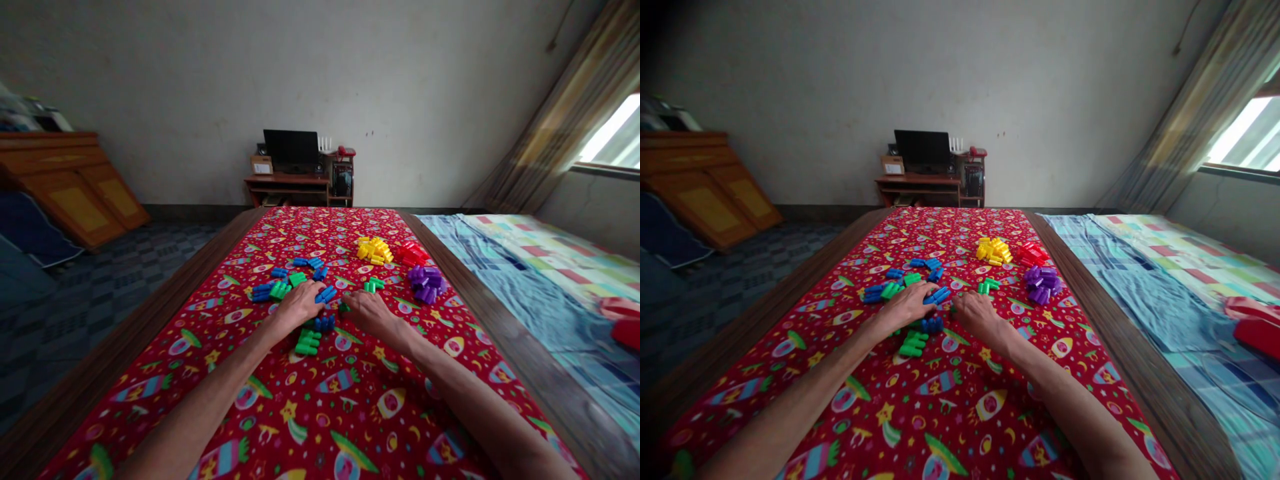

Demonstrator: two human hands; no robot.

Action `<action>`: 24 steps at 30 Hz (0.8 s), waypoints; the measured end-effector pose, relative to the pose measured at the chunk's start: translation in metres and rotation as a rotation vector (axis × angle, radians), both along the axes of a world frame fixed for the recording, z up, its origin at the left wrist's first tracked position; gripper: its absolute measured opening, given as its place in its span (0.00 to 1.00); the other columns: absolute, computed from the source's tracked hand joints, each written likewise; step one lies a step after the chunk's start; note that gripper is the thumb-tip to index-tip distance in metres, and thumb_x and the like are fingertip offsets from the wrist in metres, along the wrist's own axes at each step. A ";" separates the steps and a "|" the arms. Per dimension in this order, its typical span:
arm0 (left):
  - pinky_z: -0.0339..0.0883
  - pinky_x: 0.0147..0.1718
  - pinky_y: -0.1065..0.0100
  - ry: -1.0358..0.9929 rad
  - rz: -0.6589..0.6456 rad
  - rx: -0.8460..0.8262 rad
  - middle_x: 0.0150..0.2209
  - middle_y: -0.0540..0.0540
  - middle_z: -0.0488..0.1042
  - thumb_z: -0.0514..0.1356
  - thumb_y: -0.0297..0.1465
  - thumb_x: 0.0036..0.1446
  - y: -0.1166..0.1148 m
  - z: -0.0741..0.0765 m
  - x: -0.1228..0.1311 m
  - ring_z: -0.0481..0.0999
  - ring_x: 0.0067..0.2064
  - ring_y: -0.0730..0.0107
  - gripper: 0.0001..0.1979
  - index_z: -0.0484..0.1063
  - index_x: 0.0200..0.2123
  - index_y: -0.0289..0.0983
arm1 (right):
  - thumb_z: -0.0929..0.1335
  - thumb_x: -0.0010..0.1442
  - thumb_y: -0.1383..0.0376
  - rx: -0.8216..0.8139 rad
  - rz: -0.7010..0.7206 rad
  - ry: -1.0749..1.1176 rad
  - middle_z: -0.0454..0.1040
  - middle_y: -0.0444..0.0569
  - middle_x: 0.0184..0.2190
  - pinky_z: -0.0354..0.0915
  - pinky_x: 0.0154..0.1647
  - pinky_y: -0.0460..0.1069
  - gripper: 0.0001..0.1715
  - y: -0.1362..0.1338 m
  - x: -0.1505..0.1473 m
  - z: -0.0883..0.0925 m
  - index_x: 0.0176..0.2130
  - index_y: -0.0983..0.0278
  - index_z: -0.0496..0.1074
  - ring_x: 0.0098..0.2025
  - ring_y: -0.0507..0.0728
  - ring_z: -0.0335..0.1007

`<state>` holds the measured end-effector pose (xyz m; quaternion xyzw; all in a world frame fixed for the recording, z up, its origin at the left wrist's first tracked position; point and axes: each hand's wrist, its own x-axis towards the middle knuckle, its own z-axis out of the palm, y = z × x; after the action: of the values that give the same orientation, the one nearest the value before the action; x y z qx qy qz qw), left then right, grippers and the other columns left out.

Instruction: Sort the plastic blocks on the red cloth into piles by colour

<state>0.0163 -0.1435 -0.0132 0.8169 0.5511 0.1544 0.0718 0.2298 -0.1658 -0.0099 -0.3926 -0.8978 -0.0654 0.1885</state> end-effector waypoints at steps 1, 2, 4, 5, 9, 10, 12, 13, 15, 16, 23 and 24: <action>0.66 0.49 0.64 -0.001 -0.004 0.001 0.45 0.43 0.76 0.61 0.31 0.55 0.001 0.001 0.000 0.74 0.49 0.59 0.15 0.72 0.47 0.39 | 0.66 0.63 0.64 -0.027 -0.024 -0.008 0.77 0.52 0.34 0.60 0.36 0.46 0.08 0.003 0.003 0.003 0.39 0.63 0.74 0.37 0.54 0.70; 0.67 0.48 0.64 -0.004 0.000 0.015 0.43 0.43 0.77 0.60 0.33 0.56 0.002 0.002 0.000 0.75 0.48 0.59 0.13 0.73 0.45 0.39 | 0.64 0.64 0.65 -0.059 -0.070 -0.025 0.77 0.52 0.35 0.60 0.37 0.46 0.09 0.008 0.006 0.007 0.40 0.63 0.74 0.38 0.54 0.70; 0.67 0.47 0.63 -0.003 0.018 0.079 0.41 0.42 0.76 0.59 0.35 0.58 0.003 0.006 0.000 0.75 0.47 0.58 0.11 0.74 0.43 0.38 | 0.63 0.64 0.65 -0.093 -0.193 -0.037 0.77 0.53 0.40 0.60 0.39 0.47 0.11 0.019 0.015 0.014 0.43 0.63 0.73 0.41 0.56 0.70; 0.67 0.48 0.63 0.005 0.032 0.123 0.41 0.41 0.76 0.58 0.35 0.59 0.004 0.007 0.000 0.74 0.47 0.58 0.11 0.75 0.42 0.37 | 0.63 0.64 0.65 -0.099 -0.249 -0.028 0.77 0.54 0.42 0.61 0.40 0.47 0.12 0.026 0.020 0.017 0.45 0.63 0.73 0.43 0.57 0.70; 0.65 0.50 0.60 0.113 0.077 0.206 0.44 0.39 0.74 0.58 0.30 0.58 0.005 0.003 -0.005 0.72 0.49 0.55 0.12 0.74 0.45 0.35 | 0.64 0.64 0.63 -0.158 -0.335 0.046 0.76 0.55 0.45 0.63 0.41 0.48 0.15 0.045 0.043 0.009 0.49 0.63 0.71 0.46 0.59 0.71; 0.65 0.51 0.59 0.141 0.081 0.206 0.44 0.39 0.74 0.59 0.29 0.58 0.005 0.001 -0.006 0.72 0.49 0.54 0.12 0.74 0.46 0.35 | 0.64 0.64 0.63 -0.166 -0.323 0.078 0.77 0.55 0.44 0.63 0.40 0.48 0.15 0.049 0.048 0.004 0.49 0.63 0.71 0.45 0.59 0.72; 0.64 0.52 0.58 0.172 0.085 0.201 0.45 0.38 0.74 0.59 0.27 0.57 0.006 -0.005 -0.009 0.72 0.50 0.54 0.14 0.73 0.47 0.34 | 0.63 0.65 0.62 -0.156 -0.269 0.151 0.78 0.54 0.42 0.64 0.40 0.48 0.14 0.053 0.056 -0.006 0.48 0.63 0.71 0.43 0.58 0.73; 0.64 0.52 0.58 0.169 0.088 0.198 0.46 0.38 0.74 0.60 0.27 0.57 0.007 -0.008 -0.010 0.72 0.50 0.54 0.14 0.73 0.48 0.34 | 0.63 0.65 0.62 -0.134 -0.233 0.187 0.78 0.54 0.41 0.65 0.40 0.49 0.14 0.055 0.059 -0.011 0.48 0.63 0.71 0.42 0.58 0.73; 0.64 0.52 0.60 0.133 0.095 0.197 0.47 0.38 0.75 0.59 0.27 0.58 0.009 -0.010 -0.011 0.72 0.51 0.56 0.14 0.73 0.48 0.34 | 0.63 0.65 0.62 -0.066 -0.169 0.244 0.78 0.55 0.40 0.66 0.42 0.50 0.14 0.058 0.061 -0.016 0.47 0.64 0.72 0.43 0.59 0.73; 0.65 0.51 0.61 0.101 0.100 0.195 0.47 0.38 0.75 0.58 0.28 0.59 0.010 -0.009 -0.012 0.73 0.51 0.56 0.14 0.73 0.49 0.34 | 0.63 0.65 0.61 -0.021 -0.147 0.268 0.77 0.56 0.40 0.66 0.43 0.51 0.14 0.058 0.061 -0.017 0.46 0.64 0.72 0.43 0.59 0.73; 0.70 0.39 0.65 -0.267 0.120 0.076 0.38 0.44 0.80 0.59 0.32 0.58 0.013 0.017 -0.008 0.79 0.40 0.60 0.13 0.72 0.46 0.37 | 0.60 0.67 0.62 0.056 0.050 0.328 0.76 0.58 0.39 0.67 0.44 0.52 0.16 0.036 0.032 0.012 0.46 0.67 0.72 0.43 0.59 0.73; 0.70 0.38 0.66 -0.327 0.077 0.038 0.37 0.45 0.80 0.60 0.33 0.57 0.011 0.019 -0.005 0.80 0.38 0.60 0.15 0.71 0.47 0.37 | 0.59 0.67 0.61 0.036 0.095 0.343 0.76 0.57 0.39 0.67 0.43 0.51 0.17 0.029 0.026 0.017 0.46 0.67 0.72 0.42 0.59 0.72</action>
<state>0.0112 -0.1320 0.0056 0.7605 0.5598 0.2982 0.1393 0.2559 -0.1367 0.0069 -0.3517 -0.8687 -0.0043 0.3488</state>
